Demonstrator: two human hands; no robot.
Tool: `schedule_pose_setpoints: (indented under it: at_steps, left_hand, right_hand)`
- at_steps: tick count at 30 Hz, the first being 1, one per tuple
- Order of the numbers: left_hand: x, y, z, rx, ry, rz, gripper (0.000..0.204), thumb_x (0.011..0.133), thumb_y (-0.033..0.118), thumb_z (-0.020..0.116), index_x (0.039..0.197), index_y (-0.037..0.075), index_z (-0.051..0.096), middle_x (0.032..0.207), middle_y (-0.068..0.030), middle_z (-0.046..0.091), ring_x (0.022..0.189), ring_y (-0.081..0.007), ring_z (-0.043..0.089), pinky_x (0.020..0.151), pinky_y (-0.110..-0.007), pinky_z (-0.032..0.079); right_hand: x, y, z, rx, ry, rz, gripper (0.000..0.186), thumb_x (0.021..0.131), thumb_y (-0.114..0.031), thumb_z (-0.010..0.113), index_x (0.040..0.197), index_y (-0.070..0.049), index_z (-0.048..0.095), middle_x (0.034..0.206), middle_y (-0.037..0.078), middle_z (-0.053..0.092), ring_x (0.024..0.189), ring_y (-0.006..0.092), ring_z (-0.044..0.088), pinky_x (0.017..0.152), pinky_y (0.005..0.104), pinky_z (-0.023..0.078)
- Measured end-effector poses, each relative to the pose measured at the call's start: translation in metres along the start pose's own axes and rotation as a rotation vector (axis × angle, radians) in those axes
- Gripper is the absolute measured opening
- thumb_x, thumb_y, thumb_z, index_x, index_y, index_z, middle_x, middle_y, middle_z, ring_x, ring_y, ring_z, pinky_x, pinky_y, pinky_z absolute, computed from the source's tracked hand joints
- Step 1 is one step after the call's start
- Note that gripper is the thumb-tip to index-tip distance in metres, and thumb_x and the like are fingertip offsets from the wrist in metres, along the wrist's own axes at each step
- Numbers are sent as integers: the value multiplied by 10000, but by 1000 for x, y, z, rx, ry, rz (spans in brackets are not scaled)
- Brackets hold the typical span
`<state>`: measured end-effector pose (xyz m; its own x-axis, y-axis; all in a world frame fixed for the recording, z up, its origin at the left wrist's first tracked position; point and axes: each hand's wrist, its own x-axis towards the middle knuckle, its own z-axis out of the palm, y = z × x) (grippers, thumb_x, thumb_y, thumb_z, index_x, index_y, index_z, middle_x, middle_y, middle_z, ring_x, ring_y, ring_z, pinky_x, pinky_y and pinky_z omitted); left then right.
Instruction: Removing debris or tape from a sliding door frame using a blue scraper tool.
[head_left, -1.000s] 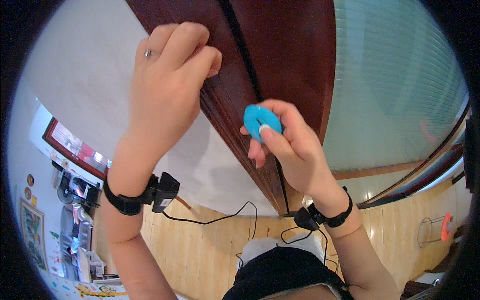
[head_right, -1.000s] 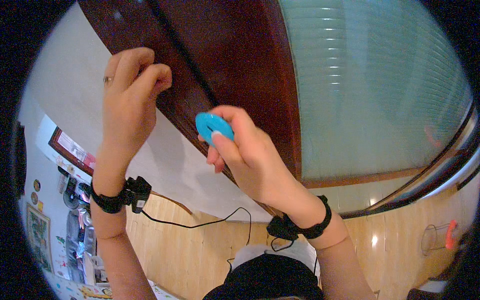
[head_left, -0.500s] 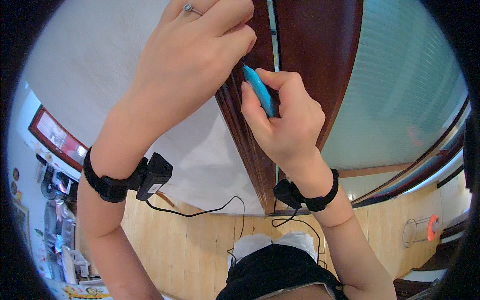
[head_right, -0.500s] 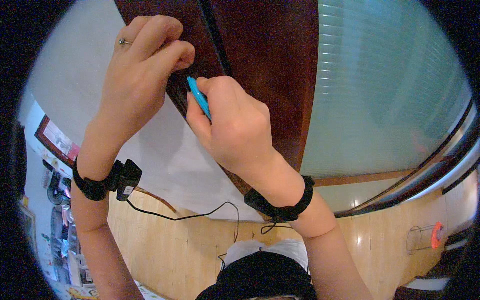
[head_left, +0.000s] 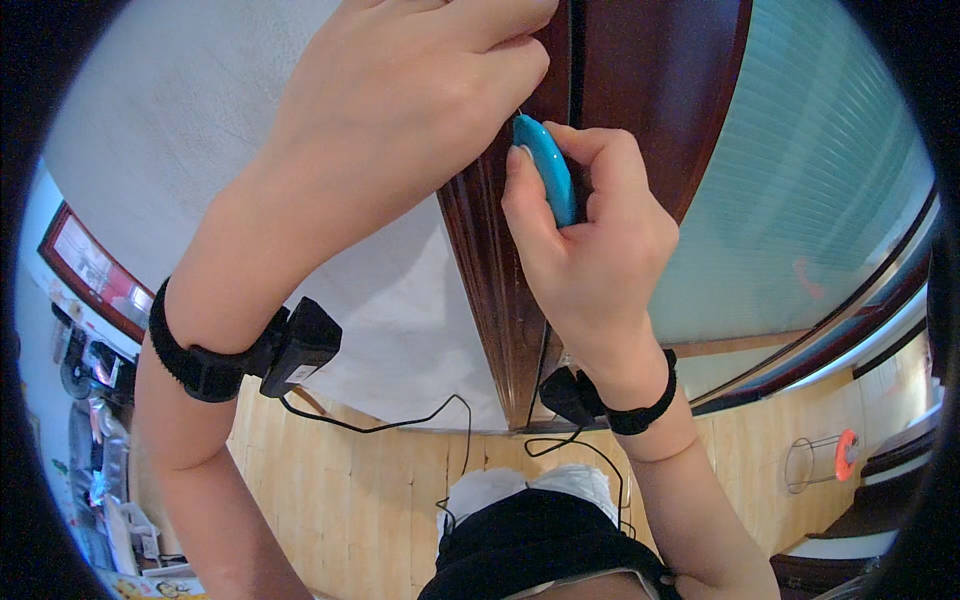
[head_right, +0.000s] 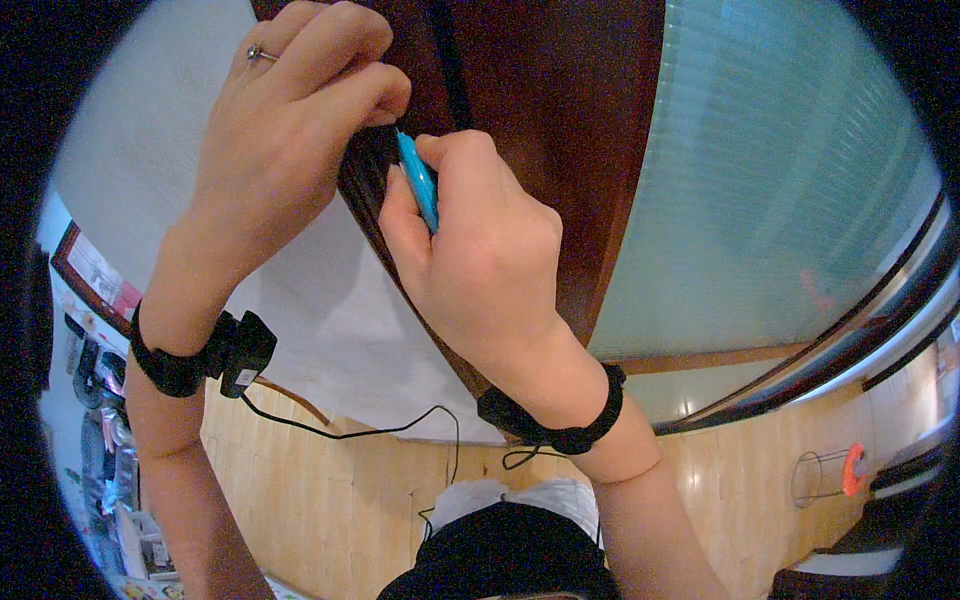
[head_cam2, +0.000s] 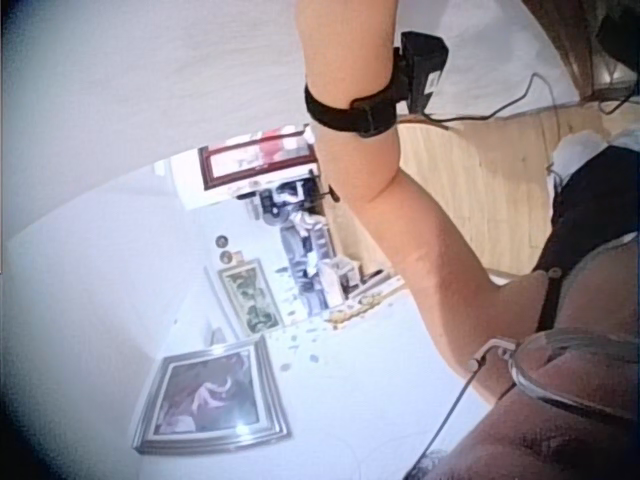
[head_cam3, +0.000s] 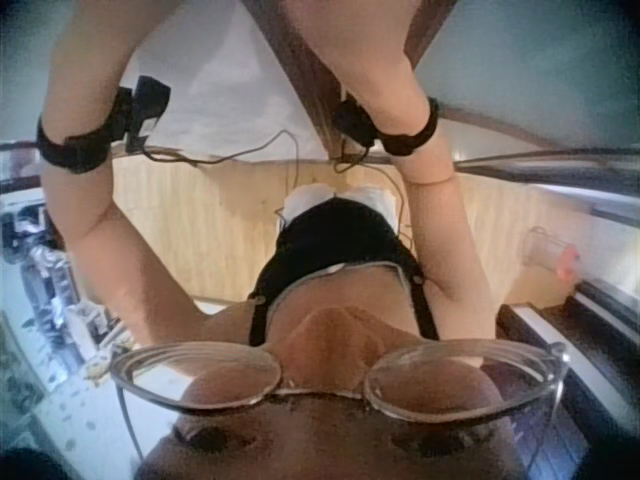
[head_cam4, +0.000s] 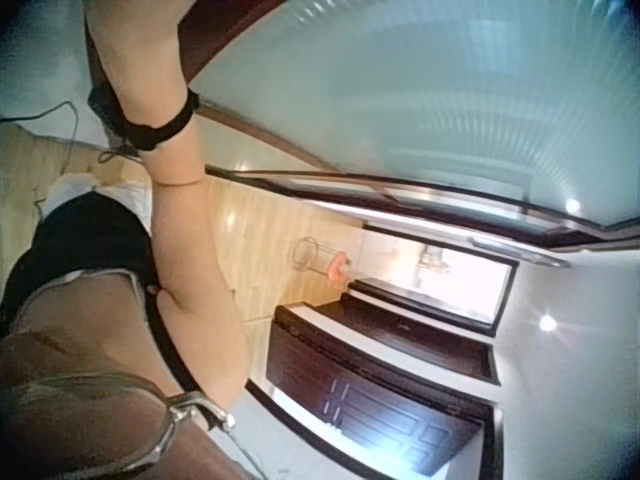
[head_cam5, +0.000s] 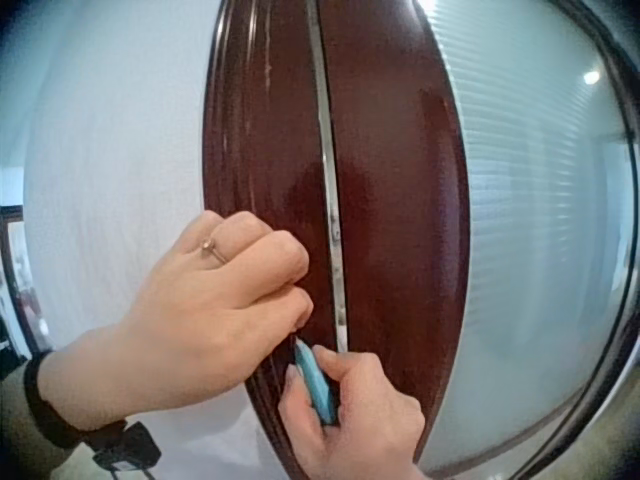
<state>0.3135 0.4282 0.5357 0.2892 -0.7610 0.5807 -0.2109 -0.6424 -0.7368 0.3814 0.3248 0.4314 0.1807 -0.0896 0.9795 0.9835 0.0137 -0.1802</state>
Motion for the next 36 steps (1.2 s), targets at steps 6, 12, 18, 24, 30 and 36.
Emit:
schedule_pose_setpoints:
  at_steps: [6,12,18,24,30,36]
  left_hand:
    - [-4,-2,2,-26,13,-12,131,618,134,582,701,42,542,844,-61,479,771,-199,463,653,-303,349]
    - [-13,-14,19,132,74,114,117,631,131,584,690,45,531,828,-57,477,768,-193,459,665,-310,346]
    - [-8,-4,-7,95,-286,-66,168,691,92,607,847,44,568,996,-101,512,936,-260,490,798,-351,383]
    - [-8,-1,-6,100,-219,-91,134,667,45,611,783,61,546,936,-88,510,885,-271,501,756,-345,409]
    - [-13,0,-10,72,-217,-139,143,657,32,618,782,61,553,931,-88,513,882,-280,499,729,-355,420]
    - [-28,2,-9,41,-189,-152,158,642,23,633,777,64,562,880,-81,513,831,-273,493,685,-348,408]
  right_hand:
    - [0,-1,0,6,-36,56,188,736,-68,682,855,-3,551,729,126,605,578,269,609,488,331,486]
    - [-5,-3,-1,22,-72,96,182,744,-71,679,856,-5,552,710,126,600,567,269,605,481,333,482]
    - [-11,-3,0,24,-100,132,175,746,-63,677,853,-4,553,689,127,589,548,267,595,475,336,477]
    - [-19,-1,0,23,-120,131,173,744,-52,678,848,3,551,697,130,594,549,264,597,478,329,481]
    - [-29,-2,-2,35,-160,175,174,743,-45,677,846,15,551,713,134,598,559,267,605,488,325,488]
    - [-35,2,-1,61,-160,176,179,738,-48,682,847,15,555,717,135,589,555,268,606,490,327,491]
